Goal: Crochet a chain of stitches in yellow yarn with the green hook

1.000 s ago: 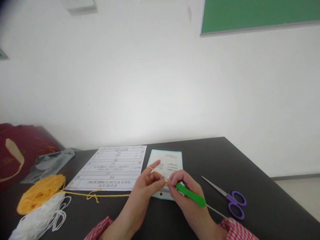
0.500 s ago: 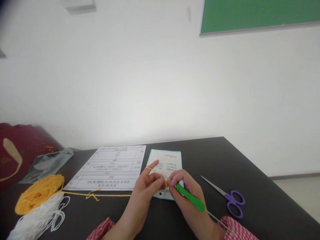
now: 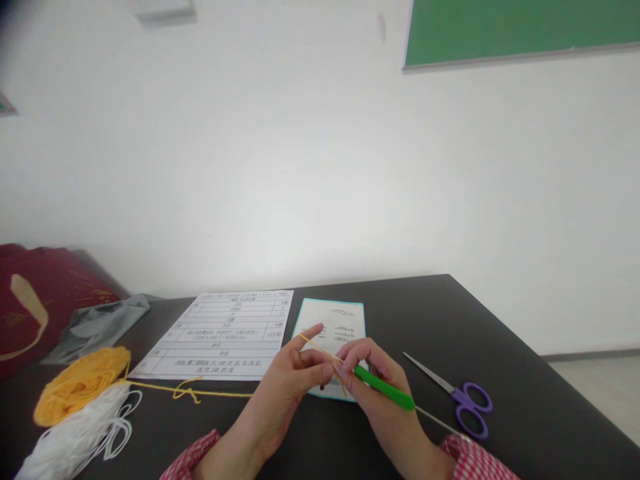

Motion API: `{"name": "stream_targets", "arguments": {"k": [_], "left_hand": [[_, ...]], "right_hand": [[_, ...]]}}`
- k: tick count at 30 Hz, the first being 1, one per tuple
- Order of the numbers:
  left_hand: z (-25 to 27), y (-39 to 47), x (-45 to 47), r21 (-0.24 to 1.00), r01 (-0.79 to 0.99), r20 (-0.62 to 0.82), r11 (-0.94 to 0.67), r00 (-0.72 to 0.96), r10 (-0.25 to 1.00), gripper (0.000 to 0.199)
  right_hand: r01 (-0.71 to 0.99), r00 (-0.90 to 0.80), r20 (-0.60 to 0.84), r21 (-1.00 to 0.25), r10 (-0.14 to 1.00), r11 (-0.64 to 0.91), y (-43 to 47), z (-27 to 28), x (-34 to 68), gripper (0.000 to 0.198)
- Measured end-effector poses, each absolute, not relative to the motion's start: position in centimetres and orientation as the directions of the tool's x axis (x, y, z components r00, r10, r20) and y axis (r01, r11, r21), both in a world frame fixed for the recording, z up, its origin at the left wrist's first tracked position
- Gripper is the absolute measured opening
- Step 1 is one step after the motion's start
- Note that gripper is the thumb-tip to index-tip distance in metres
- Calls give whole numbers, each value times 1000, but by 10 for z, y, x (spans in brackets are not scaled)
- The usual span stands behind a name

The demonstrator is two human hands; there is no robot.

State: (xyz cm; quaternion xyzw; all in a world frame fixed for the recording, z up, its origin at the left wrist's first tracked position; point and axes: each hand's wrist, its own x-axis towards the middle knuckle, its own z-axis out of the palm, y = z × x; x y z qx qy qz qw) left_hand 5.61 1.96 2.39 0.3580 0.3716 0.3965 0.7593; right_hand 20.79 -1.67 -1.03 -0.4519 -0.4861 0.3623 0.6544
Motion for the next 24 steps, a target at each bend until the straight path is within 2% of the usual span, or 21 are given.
{"name": "stream_targets", "arguments": {"k": [12,24], "left_hand": [[25,20,55,860,-341,-226,381,415,881,92],[25,19,59,871,-364,-186,331,380,906,88]], "right_hand": [[-348,237,2,-934,972,87,-14,1,203,36],[-423,203,-43,-905,978,48,-14,4,201,36]]}}
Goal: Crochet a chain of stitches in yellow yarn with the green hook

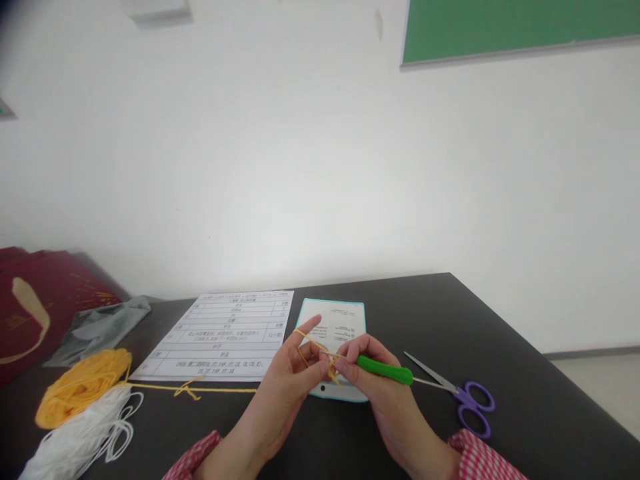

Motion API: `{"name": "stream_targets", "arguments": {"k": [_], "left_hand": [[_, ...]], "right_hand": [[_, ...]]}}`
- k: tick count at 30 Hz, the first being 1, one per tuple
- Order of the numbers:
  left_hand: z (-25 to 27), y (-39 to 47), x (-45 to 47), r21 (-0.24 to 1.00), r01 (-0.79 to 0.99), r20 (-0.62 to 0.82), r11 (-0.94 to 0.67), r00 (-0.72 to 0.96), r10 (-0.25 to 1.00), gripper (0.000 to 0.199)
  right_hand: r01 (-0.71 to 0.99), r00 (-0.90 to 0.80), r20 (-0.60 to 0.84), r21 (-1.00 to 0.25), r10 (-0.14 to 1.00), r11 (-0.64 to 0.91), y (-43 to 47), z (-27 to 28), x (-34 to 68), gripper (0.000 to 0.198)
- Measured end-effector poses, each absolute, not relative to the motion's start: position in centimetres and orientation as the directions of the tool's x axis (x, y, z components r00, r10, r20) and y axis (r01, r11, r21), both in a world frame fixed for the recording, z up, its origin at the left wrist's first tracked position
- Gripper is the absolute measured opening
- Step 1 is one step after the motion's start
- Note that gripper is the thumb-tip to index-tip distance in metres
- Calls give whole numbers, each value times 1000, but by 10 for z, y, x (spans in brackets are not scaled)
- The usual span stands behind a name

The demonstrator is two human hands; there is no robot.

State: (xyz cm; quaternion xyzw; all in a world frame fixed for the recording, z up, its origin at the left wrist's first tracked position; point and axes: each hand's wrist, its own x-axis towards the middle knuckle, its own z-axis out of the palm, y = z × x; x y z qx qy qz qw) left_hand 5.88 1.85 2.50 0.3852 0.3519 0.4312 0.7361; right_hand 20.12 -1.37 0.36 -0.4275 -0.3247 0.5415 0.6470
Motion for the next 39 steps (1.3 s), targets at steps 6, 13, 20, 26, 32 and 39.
{"name": "stream_targets", "arguments": {"k": [6,13,20,26,32,39], "left_hand": [[22,21,58,874,-357,-185,330,384,904,86],[25,22,55,884,-331,-185,330,400,897,80],[30,23,54,906,-291,-184,308,385,904,74],[23,25,54,892,-246,-242,379,449,860,75],[14,34,51,947,-148,-212,286,382,900,69],[29,31,44,940,-144,-206,308,480,853,65]], "right_hand": [[-459,179,-57,-888,982,32,-16,2,202,35],[-507,87,-87,-862,992,-31,-16,5,202,32],[-506,3,-108,-858,994,-91,-15,7,201,30],[-483,19,-93,-872,995,-73,-16,5,200,30],[-487,85,-92,-872,992,-39,-16,5,203,31],[-491,107,-100,-871,989,-35,-12,4,203,32]]}}
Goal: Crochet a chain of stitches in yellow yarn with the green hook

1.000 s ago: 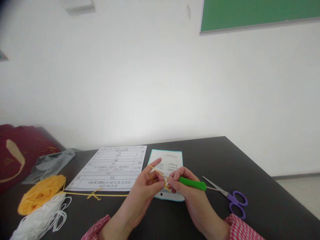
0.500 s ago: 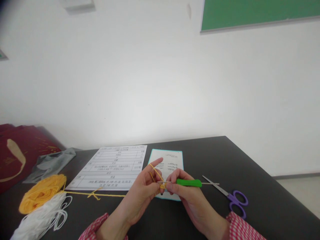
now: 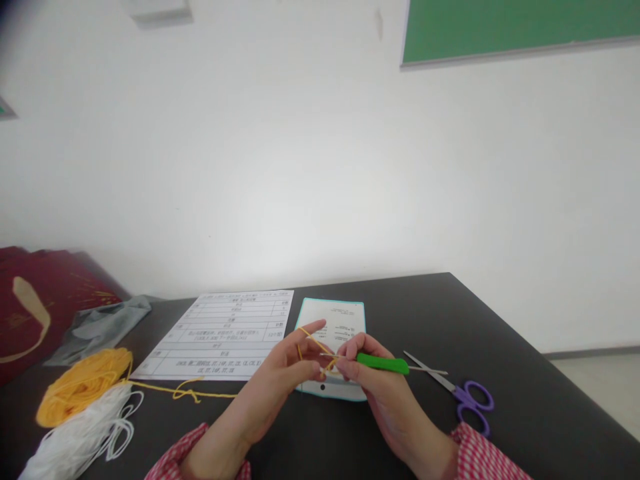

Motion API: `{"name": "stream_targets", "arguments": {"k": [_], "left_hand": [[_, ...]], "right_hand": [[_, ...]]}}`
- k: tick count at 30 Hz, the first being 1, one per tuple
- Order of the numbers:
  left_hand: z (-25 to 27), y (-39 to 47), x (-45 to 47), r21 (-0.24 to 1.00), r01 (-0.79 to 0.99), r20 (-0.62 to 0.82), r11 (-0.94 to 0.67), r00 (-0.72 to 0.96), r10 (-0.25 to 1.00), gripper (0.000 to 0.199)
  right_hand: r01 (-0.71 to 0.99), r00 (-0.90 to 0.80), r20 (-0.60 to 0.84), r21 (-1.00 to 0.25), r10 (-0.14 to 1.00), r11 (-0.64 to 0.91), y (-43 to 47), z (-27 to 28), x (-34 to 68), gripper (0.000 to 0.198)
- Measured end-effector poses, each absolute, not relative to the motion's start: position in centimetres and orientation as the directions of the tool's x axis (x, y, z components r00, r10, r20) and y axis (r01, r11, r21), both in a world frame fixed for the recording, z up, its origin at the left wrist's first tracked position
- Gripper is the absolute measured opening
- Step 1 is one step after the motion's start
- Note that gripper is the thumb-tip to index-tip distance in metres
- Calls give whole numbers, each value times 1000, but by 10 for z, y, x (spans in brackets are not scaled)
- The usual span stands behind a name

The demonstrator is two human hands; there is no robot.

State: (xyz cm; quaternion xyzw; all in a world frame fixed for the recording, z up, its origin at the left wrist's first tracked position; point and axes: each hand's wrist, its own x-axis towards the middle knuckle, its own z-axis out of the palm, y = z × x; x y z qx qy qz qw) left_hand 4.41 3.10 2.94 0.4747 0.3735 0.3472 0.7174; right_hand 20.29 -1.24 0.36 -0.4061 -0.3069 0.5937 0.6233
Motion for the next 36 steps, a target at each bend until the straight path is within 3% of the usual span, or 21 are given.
{"name": "stream_targets", "arguments": {"k": [4,11,18,22,27,29,33,36], "left_hand": [[19,34,47,946,-130,-209,297,459,864,78],[21,34,48,965,-89,-180,248,466,866,83],[28,28,52,992,121,-13,-32,351,936,59],[19,26,52,959,239,69,-150,316,946,63],[11,23,54,926,330,78,-185,313,946,73],[10,23,54,914,358,82,-192,300,951,63],[11,27,52,887,412,120,-207,228,966,24],[13,34,48,872,443,147,-208,168,975,20]], "right_hand": [[-494,96,-99,-869,990,-39,-13,0,204,31],[-516,76,-111,-855,991,-56,-13,0,204,30],[-511,81,-125,-857,989,-66,-14,-2,203,29],[-513,100,-136,-856,986,-66,-14,-4,201,28],[-530,98,-179,-842,979,-101,-13,-5,199,24],[-538,93,-196,-835,976,-116,-13,-6,199,23],[-550,89,-223,-824,971,-139,-14,-3,200,25],[-567,86,-229,-811,970,-141,-14,-1,200,27]]}}
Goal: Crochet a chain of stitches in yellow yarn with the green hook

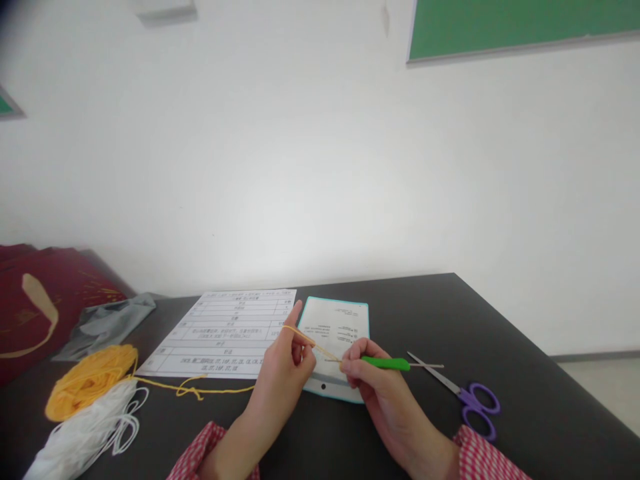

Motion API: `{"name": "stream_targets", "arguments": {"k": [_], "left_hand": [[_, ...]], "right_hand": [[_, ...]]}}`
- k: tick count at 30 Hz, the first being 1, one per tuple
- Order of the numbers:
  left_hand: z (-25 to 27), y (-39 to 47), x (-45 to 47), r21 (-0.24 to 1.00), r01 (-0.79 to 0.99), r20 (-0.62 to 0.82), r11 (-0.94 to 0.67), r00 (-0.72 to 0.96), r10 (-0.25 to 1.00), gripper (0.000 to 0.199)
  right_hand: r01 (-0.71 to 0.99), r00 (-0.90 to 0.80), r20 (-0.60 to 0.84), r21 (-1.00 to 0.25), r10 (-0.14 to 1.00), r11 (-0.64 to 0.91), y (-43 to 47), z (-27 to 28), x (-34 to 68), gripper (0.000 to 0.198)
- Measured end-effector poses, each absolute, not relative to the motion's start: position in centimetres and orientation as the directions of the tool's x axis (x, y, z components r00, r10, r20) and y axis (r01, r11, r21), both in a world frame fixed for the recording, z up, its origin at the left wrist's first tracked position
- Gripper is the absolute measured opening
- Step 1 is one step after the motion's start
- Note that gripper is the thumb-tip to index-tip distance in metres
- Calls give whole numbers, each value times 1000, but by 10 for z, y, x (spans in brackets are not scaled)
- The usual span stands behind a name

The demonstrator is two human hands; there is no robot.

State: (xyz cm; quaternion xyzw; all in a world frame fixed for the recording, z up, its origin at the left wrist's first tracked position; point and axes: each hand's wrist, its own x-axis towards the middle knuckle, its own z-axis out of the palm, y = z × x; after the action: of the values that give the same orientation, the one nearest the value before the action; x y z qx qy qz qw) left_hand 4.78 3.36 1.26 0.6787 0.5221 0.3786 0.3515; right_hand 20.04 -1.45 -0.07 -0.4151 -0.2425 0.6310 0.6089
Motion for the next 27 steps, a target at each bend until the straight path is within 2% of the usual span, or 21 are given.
{"name": "stream_targets", "arguments": {"k": [9,16,18,22,27], "left_hand": [[16,46,40,860,468,186,-202,80,979,20],[18,47,39,861,457,234,-225,38,971,64],[18,47,38,863,451,239,-226,30,971,70],[15,47,36,874,432,223,-224,55,973,68],[12,50,29,901,376,167,-218,162,972,55]], "right_hand": [[-592,43,-205,-793,978,-141,-15,4,198,27],[-607,-32,-171,-779,985,-155,-17,6,196,25],[-611,-44,-169,-775,985,-160,-17,7,196,25],[-624,-47,-177,-764,983,-167,-19,8,196,27],[-637,-6,-184,-757,983,-145,-21,6,199,31]]}}
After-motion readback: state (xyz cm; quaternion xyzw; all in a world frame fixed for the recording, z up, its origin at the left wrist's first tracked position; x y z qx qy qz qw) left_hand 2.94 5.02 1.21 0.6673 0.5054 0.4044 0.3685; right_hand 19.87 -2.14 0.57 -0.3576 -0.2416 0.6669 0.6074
